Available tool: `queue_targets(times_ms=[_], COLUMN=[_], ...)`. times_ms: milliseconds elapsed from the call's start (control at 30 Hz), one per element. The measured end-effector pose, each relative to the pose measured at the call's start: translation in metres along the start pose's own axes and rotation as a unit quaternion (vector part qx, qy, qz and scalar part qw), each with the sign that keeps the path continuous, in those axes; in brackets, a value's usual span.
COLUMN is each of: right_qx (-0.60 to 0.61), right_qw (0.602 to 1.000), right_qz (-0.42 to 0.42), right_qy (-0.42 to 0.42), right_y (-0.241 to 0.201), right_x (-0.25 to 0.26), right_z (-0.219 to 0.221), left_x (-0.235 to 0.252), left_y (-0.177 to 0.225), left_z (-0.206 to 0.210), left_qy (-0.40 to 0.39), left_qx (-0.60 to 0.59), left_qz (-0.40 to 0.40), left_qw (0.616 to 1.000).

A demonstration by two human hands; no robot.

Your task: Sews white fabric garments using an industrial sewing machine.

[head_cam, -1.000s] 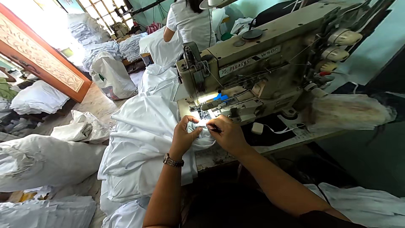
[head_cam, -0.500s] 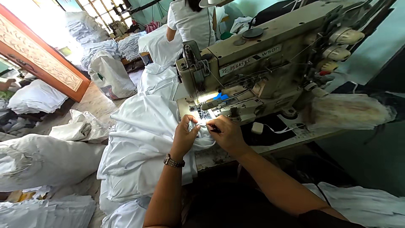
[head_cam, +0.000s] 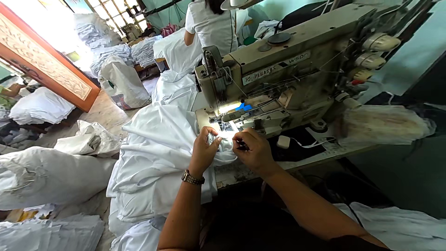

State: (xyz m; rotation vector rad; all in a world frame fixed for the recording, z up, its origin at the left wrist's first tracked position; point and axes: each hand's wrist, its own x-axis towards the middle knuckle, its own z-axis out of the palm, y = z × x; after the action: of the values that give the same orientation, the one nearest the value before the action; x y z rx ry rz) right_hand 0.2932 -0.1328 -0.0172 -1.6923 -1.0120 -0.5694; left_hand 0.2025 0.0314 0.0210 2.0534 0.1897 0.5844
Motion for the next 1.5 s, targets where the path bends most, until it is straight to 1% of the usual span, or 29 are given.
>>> queue_targets(times_ms=[133,433,500,633,700,833,967,1200,1500], right_qx=[0.011,0.011,0.005,-0.004,0.007,0.037,0.052,0.014,0.005], right_qw=[1.0,0.999,0.997,0.986,0.985,0.99,0.991,0.989,0.99], right_qz=[0.015,0.048,0.068,0.13,0.129,0.102,0.079,0.102,0.103], right_qy=[-0.018,-0.011,-0.029,-0.106,-0.115,-0.086,-0.095,-0.105,-0.097], right_y=[-0.001,0.002,0.001,0.0,0.002,-0.006,-0.013,-0.015,-0.013], right_x=[-0.001,-0.001,0.001,0.004,0.003,0.0,-0.003,-0.004,-0.003], right_z=[-0.003,-0.017,-0.02,-0.024,-0.023,-0.023,-0.021,-0.011,-0.007], left_x=[0.0,0.001,0.002,0.002,0.002,0.001,0.002,0.0,0.0], left_y=[0.001,-0.001,-0.002,-0.001,-0.001,0.0,0.001,0.0,-0.001], left_z=[-0.001,-0.002,-0.003,-0.005,-0.005,-0.005,-0.005,-0.005,-0.003], left_qy=[-0.001,-0.006,-0.01,-0.013,-0.014,-0.01,-0.012,-0.012,-0.009], left_qx=[-0.01,-0.024,-0.032,-0.043,-0.052,-0.058,-0.059,-0.067,-0.064], left_qz=[-0.008,-0.014,-0.013,-0.012,-0.014,-0.014,-0.012,-0.002,-0.005], left_qw=[1.0,1.0,0.999,0.999,0.998,0.998,0.998,0.998,0.998])
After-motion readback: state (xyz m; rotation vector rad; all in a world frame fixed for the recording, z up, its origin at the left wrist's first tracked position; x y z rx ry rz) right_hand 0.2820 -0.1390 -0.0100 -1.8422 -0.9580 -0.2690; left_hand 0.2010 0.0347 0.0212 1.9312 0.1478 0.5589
